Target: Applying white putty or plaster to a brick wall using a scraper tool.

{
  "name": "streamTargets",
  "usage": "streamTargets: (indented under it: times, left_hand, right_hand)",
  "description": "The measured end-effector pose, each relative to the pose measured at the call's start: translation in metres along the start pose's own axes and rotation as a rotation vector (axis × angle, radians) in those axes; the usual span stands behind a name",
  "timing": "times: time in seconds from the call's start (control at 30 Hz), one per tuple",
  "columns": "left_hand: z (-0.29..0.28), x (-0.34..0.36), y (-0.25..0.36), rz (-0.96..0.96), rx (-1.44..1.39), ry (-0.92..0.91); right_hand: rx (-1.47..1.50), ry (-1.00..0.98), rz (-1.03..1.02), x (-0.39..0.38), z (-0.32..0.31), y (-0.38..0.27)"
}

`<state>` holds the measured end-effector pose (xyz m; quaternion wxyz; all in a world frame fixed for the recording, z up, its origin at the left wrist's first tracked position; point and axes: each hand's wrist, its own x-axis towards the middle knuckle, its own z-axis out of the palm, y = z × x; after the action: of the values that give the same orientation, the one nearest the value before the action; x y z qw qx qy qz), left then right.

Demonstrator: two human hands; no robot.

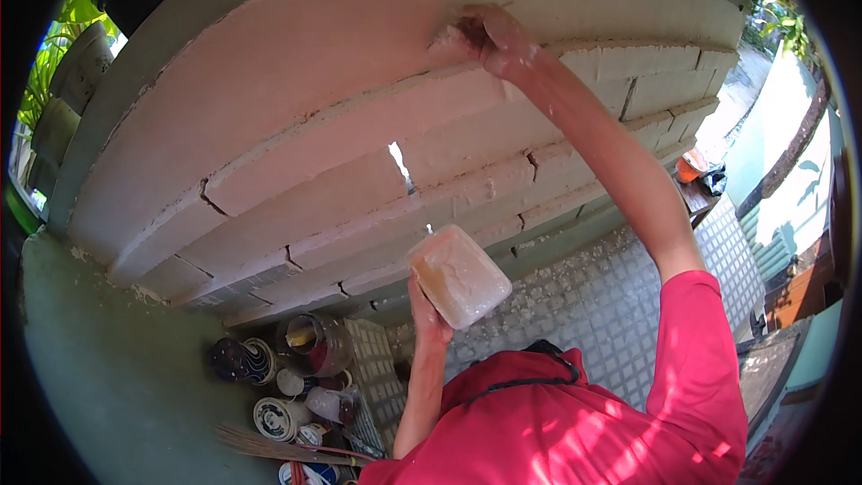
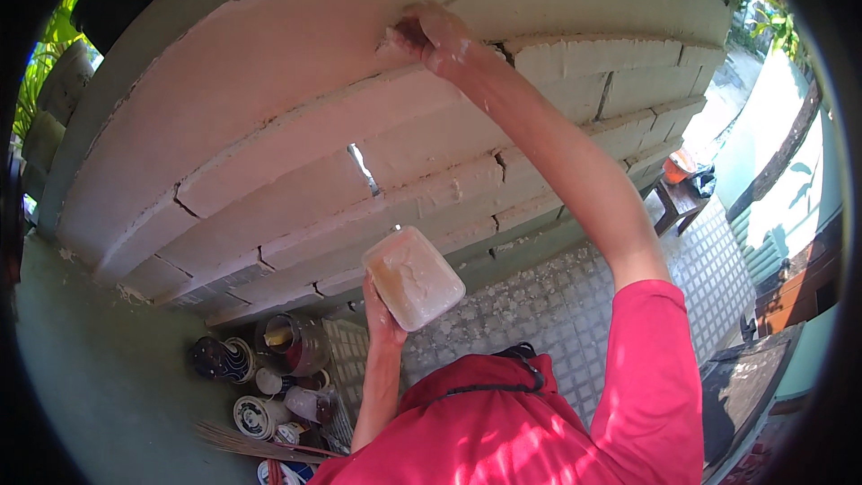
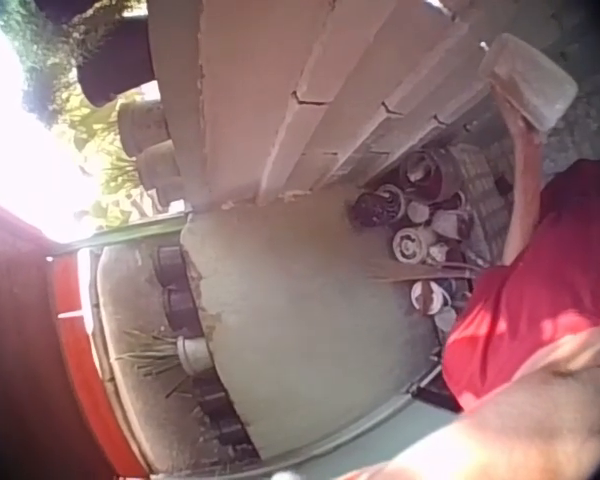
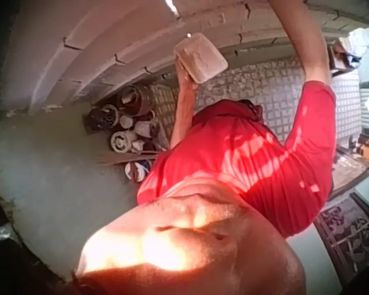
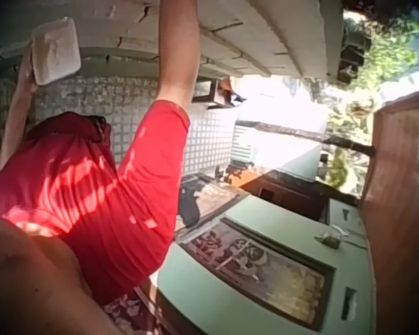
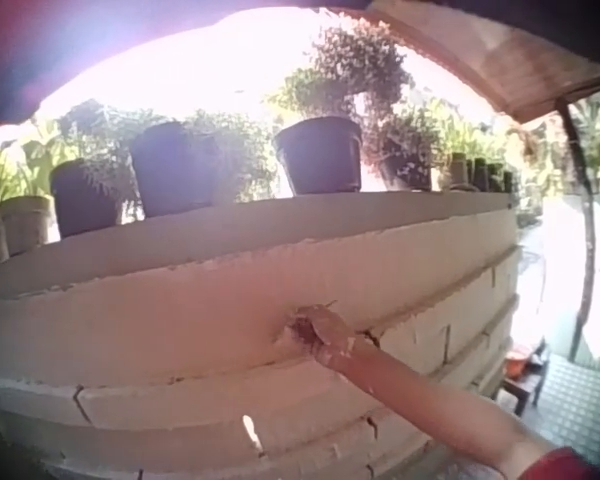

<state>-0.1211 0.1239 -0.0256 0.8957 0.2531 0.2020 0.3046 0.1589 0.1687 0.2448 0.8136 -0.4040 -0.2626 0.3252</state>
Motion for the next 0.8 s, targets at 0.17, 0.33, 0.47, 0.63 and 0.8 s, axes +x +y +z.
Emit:
streamTargets:
  times: [0.17, 0.33, 0.47, 0.63, 0.8]
  left_hand:
    - [-0.009, -0.005, 0.0, 0.0, -0.027, 0.031]
    - [-0.002, -0.01, 0.0, 0.003, -0.038, 0.085]
    - [-0.013, -0.014, -0.006, 0.022, 0.038, 0.048]
    - [-0.019, -0.022, -0.005, 0.043, 0.076, 0.064]
    - [-0.022, -0.025, -0.005, 0.03, 0.049, 0.085]
  right_hand:
    - [-0.093, -0.176, -0.142, 0.034, 0.024, -0.05]
    - [-0.182, -0.11, -0.172, 0.019, 0.04, -0.078]
    - [-0.081, -0.113, -0.237, -0.028, -0.005, -0.052]
    - [-0.19, 0.085, -0.084, -0.055, -0.045, -0.014]
    - [-0.024, 0.102, -0.074, -0.032, -0.045, 0.005]
